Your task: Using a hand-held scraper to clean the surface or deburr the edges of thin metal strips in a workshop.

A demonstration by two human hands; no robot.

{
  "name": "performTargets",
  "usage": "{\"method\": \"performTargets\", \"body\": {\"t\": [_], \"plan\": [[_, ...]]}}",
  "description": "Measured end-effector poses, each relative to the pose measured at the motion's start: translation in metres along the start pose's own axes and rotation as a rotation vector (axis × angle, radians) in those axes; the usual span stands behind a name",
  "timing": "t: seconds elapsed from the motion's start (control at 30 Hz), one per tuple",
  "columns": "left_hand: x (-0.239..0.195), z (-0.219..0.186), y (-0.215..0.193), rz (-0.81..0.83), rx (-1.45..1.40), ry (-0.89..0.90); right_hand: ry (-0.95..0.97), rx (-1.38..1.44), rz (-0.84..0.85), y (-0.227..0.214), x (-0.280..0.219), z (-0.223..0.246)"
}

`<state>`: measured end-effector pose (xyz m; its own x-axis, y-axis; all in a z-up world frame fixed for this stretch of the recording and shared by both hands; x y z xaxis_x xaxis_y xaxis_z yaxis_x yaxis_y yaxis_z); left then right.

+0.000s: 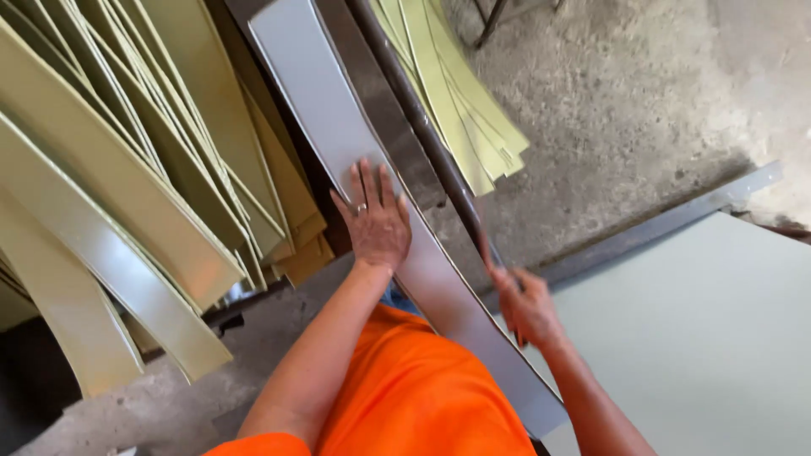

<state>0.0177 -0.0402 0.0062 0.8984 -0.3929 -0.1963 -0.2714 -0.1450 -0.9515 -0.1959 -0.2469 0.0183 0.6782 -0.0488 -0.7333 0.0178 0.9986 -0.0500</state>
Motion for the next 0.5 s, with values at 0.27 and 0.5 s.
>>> {"method": "performTargets", "body": {"t": [0.27,0.5], "plan": [[0.001,0.003,-0.001,-0.035,-0.016,0.015,0.197,-0.295,0.042,0.027,0.013,0.009],[0.064,0.049,-0.033,-0.025,-0.087,-0.046,0.084,-0.07,-0.053,0.004,0.011,0.02]]}}
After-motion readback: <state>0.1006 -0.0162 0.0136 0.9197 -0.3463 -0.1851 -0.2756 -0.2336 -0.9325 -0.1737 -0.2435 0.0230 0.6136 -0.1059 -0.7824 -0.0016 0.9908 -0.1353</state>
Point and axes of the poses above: each hand's wrist, its own x-axis towards the middle knuckle, its own y-axis out of the palm, z = x × y, the point moved 7 cm from there along x, towards the middle knuckle, and after that the axes turned 14 degrees about z, right-handed, at the moved point
